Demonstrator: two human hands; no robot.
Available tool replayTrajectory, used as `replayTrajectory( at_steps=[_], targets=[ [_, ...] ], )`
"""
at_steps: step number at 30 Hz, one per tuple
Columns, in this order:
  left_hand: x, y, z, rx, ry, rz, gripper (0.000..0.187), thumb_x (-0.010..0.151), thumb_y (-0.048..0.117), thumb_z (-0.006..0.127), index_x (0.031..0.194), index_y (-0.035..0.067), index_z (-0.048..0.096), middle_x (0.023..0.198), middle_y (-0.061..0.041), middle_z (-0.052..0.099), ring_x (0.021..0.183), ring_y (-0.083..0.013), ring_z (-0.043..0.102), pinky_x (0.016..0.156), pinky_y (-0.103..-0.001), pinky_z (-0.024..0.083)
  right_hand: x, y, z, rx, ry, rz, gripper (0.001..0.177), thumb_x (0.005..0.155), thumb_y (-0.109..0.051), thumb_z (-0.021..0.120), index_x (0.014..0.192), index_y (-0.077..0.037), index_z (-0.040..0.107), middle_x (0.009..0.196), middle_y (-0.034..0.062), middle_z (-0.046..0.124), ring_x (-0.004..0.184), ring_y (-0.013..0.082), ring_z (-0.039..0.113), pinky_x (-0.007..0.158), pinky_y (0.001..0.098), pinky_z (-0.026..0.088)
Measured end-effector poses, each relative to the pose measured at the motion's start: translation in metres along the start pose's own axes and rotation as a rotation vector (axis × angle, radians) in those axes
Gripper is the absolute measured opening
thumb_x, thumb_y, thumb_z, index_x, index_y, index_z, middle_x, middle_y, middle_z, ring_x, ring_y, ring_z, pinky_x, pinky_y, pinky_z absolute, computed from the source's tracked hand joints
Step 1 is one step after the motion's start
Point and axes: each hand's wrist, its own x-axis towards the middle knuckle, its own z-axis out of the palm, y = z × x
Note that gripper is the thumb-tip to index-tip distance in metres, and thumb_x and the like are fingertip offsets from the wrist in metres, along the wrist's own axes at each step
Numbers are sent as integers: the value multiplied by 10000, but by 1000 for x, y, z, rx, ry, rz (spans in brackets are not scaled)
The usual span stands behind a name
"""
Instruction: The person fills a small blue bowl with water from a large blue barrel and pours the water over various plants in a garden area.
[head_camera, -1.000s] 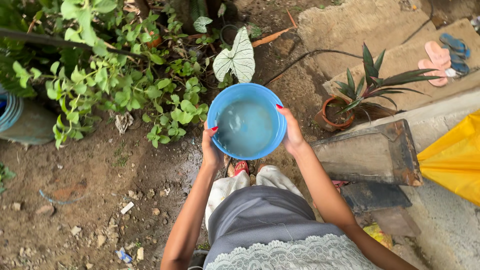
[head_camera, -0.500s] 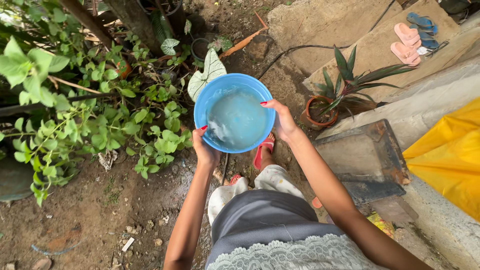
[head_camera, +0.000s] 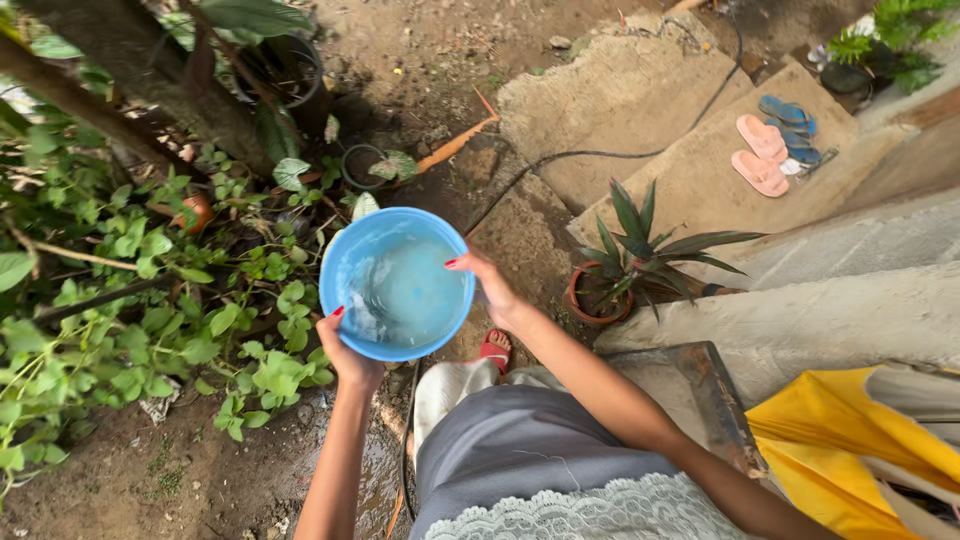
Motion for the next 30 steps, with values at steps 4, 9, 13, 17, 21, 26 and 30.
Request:
replayTrajectory(
  at_steps=[4, 9, 13, 17, 21, 26, 30],
  targets=[
    [13, 0, 27, 59, 109, 32, 783, 800, 553, 459, 1386, 35, 442, 1183, -138, 545, 1085, -298, 561, 848, -477, 500, 6, -34, -3, 2, -100, -81, 761, 769, -429, 611, 1496, -246, 481, 1461, 95, 546, 1387, 277, 441, 1124, 540, 334],
    [35, 15, 63, 31, 136, 5, 797, 792, 547, 490, 1400, 37, 416, 1232, -150, 537, 1115, -318, 569, 921, -471, 496, 29, -61, -19, -18, -94, -94, 718, 781, -382, 585, 1466, -171, 540, 1435, 92, 577, 1360, 245, 462, 1129, 458, 313],
    [74, 12, 69, 77, 248, -73, 729, 817, 527, 462, 1364, 45, 439, 1213, -120, 569, 1126, -312, 568, 946, -455, 489, 65, -69, -31, 113, -133, -21, 706, 796, -329, 600, 1477, -160, 520, 1355, 117, 605, 1296, 254, 519, 1099, 435, 393],
    [138, -6, 53, -72, 99, 21, 566, 899, 449, 481, 1280, 31, 474, 1129, -111, 580, 1042, -287, 566, 912, -430, 468, 103, -85, -41, 169, -117, -65, 734, 780, -281, 582, 1499, -165, 494, 1384, 63, 584, 1313, 232, 489, 1113, 416, 355],
    [191, -21, 38, -151, 47, 72, 418, 993, 378, 503, 1193, 11, 498, 1032, -111, 574, 942, -269, 554, 862, -416, 437, 142, -99, -50, 130, -86, -72, 741, 773, -281, 587, 1497, -155, 494, 1403, 42, 573, 1351, 209, 454, 1128, 396, 313],
    [216, 14, 83, -88, -10, -38, 557, 923, 410, 509, 1324, 24, 515, 1193, -131, 608, 1069, -277, 591, 962, -431, 470, 197, -115, -64, 96, -30, 24, 660, 768, -325, 589, 1415, -198, 556, 1352, 45, 597, 1317, 199, 454, 1097, 419, 296],
    [233, 49, 140, -15, -16, -58, 668, 888, 484, 499, 1398, 52, 476, 1353, -149, 575, 1217, -312, 562, 1042, -478, 442, 234, -127, -82, 120, -61, -35, 533, 808, -386, 605, 1281, -145, 662, 1285, 47, 628, 1274, 195, 496, 1104, 419, 313]
  ],
)
